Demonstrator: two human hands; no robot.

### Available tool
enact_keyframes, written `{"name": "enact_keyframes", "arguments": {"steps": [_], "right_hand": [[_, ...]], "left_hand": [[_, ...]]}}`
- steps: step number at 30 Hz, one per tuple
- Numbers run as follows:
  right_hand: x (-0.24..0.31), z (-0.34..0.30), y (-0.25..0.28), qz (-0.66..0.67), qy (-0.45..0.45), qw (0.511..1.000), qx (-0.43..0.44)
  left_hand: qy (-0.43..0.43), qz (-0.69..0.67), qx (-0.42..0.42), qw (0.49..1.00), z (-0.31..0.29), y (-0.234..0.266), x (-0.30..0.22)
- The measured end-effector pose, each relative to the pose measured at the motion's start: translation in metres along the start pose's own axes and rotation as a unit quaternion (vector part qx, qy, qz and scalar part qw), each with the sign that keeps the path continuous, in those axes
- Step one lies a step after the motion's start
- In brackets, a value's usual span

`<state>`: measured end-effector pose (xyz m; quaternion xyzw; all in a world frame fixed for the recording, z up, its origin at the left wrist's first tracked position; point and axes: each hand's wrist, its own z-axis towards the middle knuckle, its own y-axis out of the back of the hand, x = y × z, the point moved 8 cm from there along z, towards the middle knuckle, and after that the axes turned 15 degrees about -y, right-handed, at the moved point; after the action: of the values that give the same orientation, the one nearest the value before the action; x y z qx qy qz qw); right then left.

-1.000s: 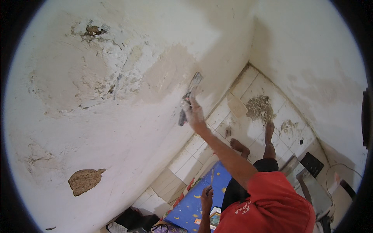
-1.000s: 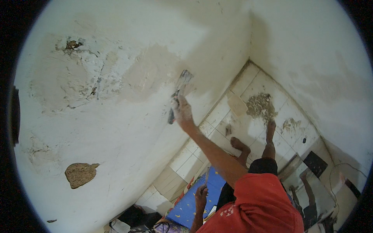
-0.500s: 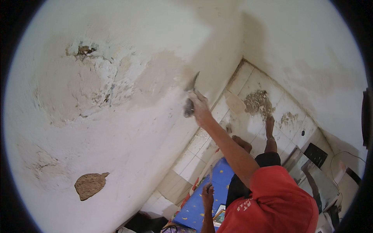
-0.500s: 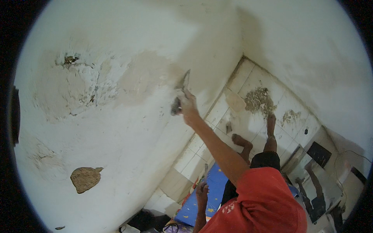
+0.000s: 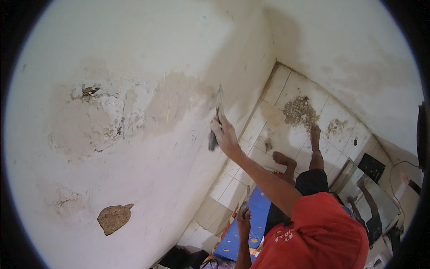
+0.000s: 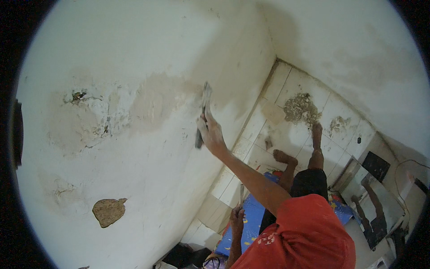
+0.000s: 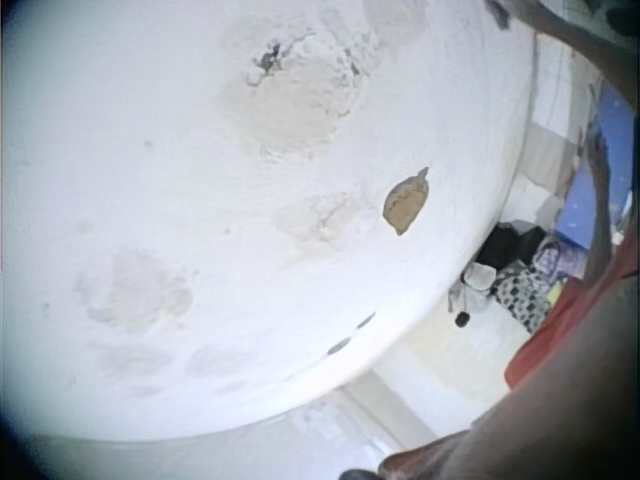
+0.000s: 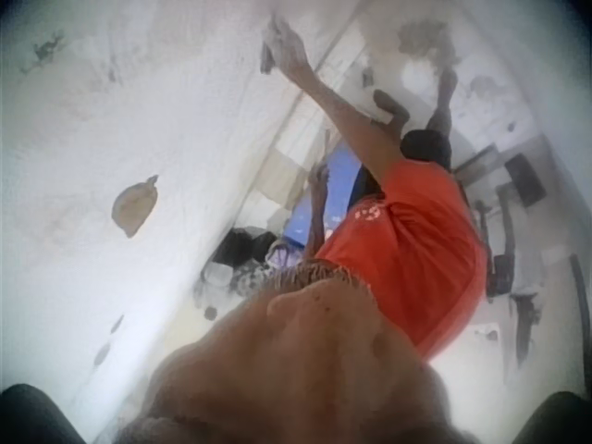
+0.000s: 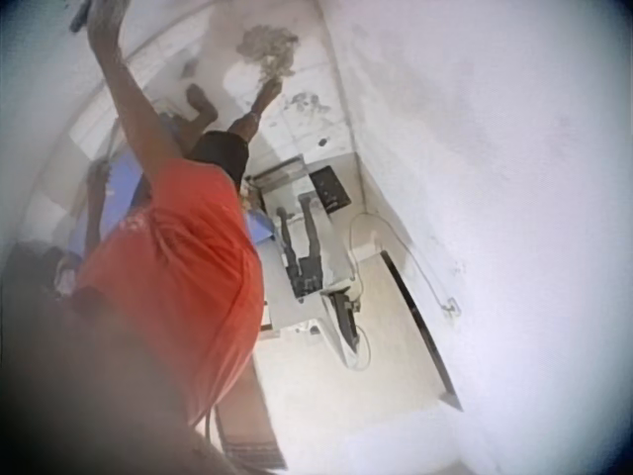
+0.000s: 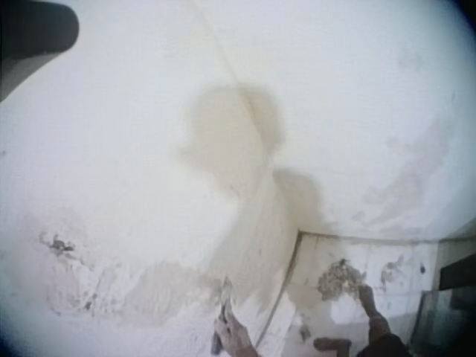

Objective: The person mixes putty in a container, transfers it to scrapers, and applies it to holes and damaged areas on a wall while sitting on the floor.

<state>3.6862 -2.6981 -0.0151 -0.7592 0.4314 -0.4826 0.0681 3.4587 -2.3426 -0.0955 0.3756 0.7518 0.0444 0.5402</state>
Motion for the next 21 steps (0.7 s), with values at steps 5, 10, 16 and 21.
{"name": "enact_keyframes", "arguments": {"steps": [5,10,16,21], "right_hand": [[0.000,0.033,-0.033,-0.029,0.227,0.966,-0.117],[-0.070,-0.008,-0.054,-0.150,0.191,0.970,-0.024],[-0.093,-0.019,-0.013,0.029,-0.052,0.998,0.037],[0.001,0.043,0.012,0.306,-0.042,0.951,0.017]], "left_hand": [[0.014,0.033,0.028,0.999,-0.002,-0.010,-0.001],[0.011,0.034,0.030,0.999,0.003,-0.009,0.004],[-0.029,0.024,-0.017,0.999,0.001,0.005,-0.004],[0.002,0.040,-0.012,0.999,-0.009,-0.001,-0.008]]}}
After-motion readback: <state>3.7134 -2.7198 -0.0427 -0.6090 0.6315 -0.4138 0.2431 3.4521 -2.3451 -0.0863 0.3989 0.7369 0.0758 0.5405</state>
